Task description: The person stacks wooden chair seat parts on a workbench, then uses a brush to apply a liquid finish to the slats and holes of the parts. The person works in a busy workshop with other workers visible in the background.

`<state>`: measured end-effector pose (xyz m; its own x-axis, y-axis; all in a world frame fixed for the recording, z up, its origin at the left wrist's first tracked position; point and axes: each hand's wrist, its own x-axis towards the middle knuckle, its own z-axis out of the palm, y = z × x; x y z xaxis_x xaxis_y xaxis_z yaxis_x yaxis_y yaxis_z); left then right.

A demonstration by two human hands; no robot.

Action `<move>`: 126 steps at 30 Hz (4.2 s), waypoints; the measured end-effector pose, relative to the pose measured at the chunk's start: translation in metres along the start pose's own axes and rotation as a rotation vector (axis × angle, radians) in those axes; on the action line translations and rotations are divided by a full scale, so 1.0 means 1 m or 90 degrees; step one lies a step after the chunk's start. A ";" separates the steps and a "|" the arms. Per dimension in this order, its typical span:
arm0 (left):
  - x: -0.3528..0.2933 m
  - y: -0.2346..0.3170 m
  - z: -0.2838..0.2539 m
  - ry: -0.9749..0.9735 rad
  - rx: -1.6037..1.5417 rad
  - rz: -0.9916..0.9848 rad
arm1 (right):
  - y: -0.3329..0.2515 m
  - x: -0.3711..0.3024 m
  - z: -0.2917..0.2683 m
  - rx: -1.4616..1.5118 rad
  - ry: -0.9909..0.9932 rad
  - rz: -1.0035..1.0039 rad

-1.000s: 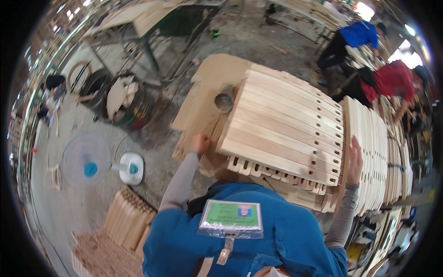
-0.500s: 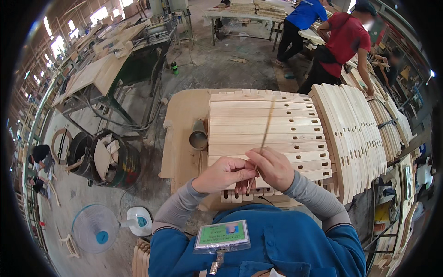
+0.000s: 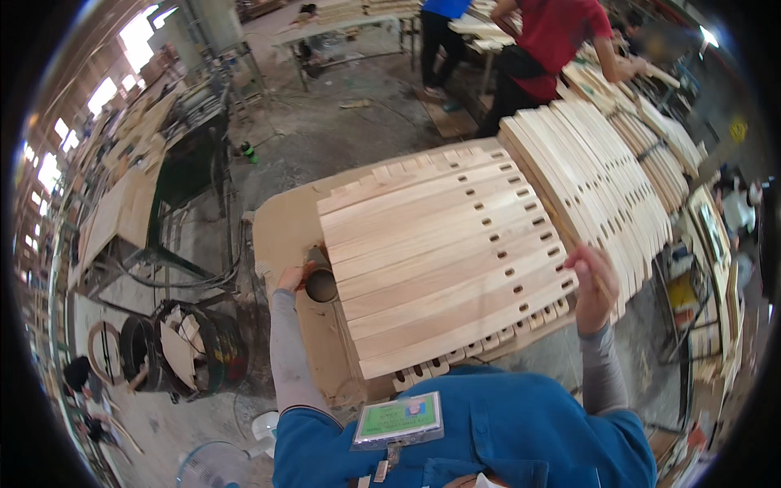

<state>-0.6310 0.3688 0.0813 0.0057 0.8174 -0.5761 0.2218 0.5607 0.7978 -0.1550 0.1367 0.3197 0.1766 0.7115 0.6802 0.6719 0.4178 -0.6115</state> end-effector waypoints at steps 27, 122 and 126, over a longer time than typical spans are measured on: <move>-0.328 0.062 0.174 0.159 -0.455 0.491 | 0.095 0.089 0.070 0.302 -0.200 -0.139; -0.269 0.173 0.254 0.075 -0.246 0.756 | 0.038 0.031 0.018 0.633 -0.115 -0.019; -0.245 0.178 0.252 0.079 -0.233 0.728 | 0.043 0.034 0.022 0.614 -0.089 -0.011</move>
<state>-0.3475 0.2346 0.3193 -0.0797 0.8614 0.5017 -0.1408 -0.5080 0.8498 -0.1359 0.1913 0.3075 0.0432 0.7351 0.6766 -0.2148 0.6682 -0.7123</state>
